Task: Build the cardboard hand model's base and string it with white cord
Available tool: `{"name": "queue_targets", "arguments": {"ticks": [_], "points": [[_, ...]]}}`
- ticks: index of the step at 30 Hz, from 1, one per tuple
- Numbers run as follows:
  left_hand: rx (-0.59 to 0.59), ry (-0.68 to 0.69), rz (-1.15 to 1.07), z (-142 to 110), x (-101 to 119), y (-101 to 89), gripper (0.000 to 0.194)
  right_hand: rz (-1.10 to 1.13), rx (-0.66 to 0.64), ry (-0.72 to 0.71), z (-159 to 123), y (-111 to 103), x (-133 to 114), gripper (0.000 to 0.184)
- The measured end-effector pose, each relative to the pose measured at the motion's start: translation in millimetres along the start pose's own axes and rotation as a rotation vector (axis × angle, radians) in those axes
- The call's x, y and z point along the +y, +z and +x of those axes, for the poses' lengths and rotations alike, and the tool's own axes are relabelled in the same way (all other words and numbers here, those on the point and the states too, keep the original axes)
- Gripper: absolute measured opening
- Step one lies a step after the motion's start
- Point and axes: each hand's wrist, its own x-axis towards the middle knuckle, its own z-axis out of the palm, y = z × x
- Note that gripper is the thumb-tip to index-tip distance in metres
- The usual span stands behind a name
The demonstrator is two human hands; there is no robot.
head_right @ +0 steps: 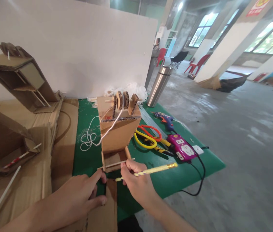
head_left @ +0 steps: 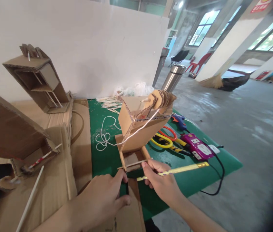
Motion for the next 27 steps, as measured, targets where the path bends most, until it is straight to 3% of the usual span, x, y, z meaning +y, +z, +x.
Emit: {"name": "queue_targets", "arguments": {"ticks": [27], "points": [[0.025, 0.017, -0.006, 0.7, -3.9, 3.8, 0.034, 0.022, -0.035, -0.036, 0.2, 0.2, -2.8, 0.041]]}}
